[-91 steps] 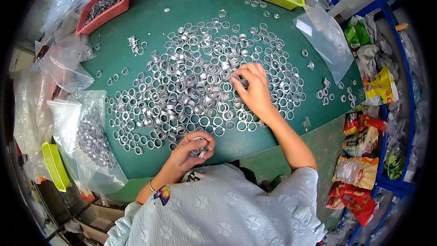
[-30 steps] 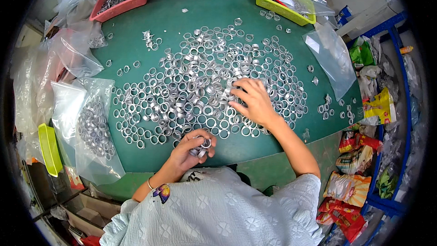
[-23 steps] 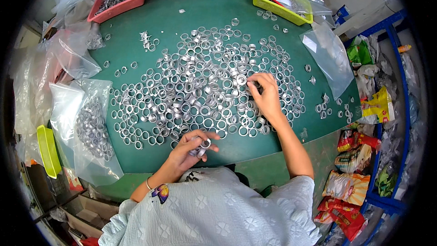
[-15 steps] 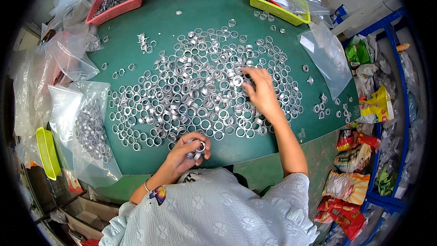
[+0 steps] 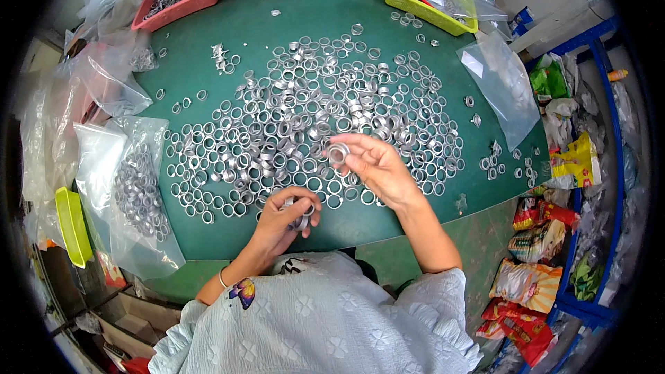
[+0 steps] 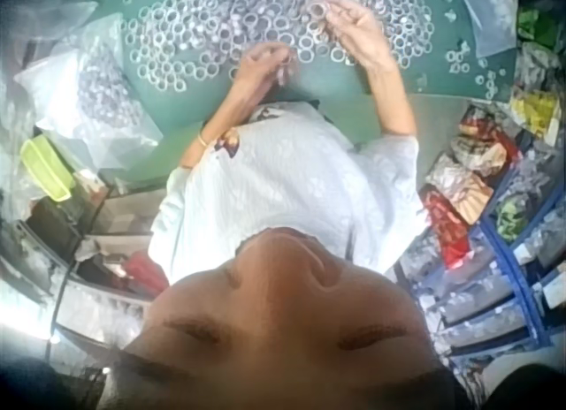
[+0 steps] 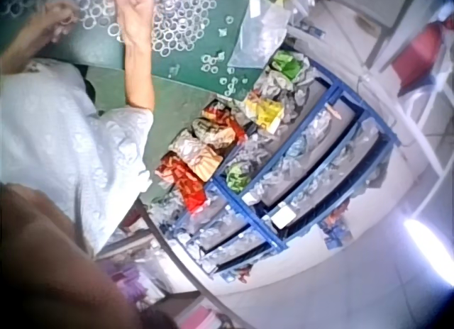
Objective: The person gathers metal rings on a green surface and places them into a black pouch worn at the waist.
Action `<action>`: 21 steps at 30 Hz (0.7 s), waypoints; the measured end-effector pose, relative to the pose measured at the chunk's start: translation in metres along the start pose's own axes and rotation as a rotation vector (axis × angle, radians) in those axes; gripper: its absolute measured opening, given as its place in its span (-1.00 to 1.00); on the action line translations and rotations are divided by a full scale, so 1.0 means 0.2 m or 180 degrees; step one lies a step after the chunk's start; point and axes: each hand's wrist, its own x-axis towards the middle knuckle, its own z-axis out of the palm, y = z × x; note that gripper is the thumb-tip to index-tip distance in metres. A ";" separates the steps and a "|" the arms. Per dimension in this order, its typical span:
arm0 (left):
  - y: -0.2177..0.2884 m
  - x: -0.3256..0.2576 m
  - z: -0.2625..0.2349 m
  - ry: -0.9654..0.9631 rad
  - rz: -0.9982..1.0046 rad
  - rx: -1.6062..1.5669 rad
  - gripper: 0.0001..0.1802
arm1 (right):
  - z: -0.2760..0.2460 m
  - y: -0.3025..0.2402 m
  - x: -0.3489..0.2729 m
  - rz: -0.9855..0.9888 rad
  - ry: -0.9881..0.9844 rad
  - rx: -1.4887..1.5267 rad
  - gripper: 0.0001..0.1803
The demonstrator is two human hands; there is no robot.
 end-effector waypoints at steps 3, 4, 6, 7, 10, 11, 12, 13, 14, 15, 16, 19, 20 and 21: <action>0.05 0.01 0.05 0.0273 0.0470 0.0383 -0.82 | 0.07 0.01 -0.03 0.0143 -0.0107 0.0182 -0.61; 0.06 0.00 0.07 0.0354 0.0633 0.0579 -0.83 | 0.08 0.02 -0.04 0.0141 -0.0153 0.0165 -0.60; 0.07 -0.01 0.09 0.0507 0.0955 0.0974 -0.83 | 0.13 0.04 -0.06 -0.0012 -0.0074 -0.0133 -0.59; 0.08 -0.02 0.11 0.0591 0.0935 0.1045 -0.84 | 0.15 0.04 -0.07 -0.0088 -0.0032 -0.0282 -0.59; 0.08 -0.03 0.10 0.0438 0.0748 0.0894 -0.84 | 0.19 0.02 -0.09 -0.0309 -0.0197 -0.0887 -0.59; 0.09 -0.03 0.10 0.0332 0.0662 0.0709 -0.83 | 0.22 0.02 -0.09 -0.0401 -0.0041 -0.1085 -0.58; 0.09 -0.03 0.10 0.0225 0.0574 0.0525 -0.82 | 0.23 0.01 -0.09 -0.0473 0.0013 -0.1348 -0.58; 0.10 -0.04 0.10 0.0115 0.0484 0.0341 -0.80 | 0.23 0.01 -0.09 -0.0546 0.0071 -0.1611 -0.57; 0.11 -0.05 0.10 0.0021 0.0232 0.0164 -0.79 | 0.24 0.01 -0.09 -0.0617 0.0124 -0.1874 -0.57; 0.14 -0.06 0.11 -0.0074 -0.0022 -0.0013 -0.77 | 0.25 0.00 -0.09 -0.0775 0.0117 -0.2135 -0.57; 0.16 -0.07 0.11 -0.0169 -0.0277 -0.0189 -0.76 | 0.25 0.00 -0.09 -0.0934 0.0113 -0.2395 -0.57; 0.16 -0.07 0.09 -0.0212 -0.0631 -0.0432 -0.71 | 0.28 -0.01 -0.09 -0.1321 0.0056 -0.2897 -0.60; 0.16 -0.07 0.09 -0.0187 -0.0700 -0.0481 -0.72 | 0.28 -0.01 -0.09 -0.1440 0.0038 -0.3016 -0.61; 0.16 -0.06 0.09 -0.0161 -0.0769 -0.0529 -0.72 | 0.29 -0.01 -0.09 -0.1458 0.0005 -0.3063 -0.61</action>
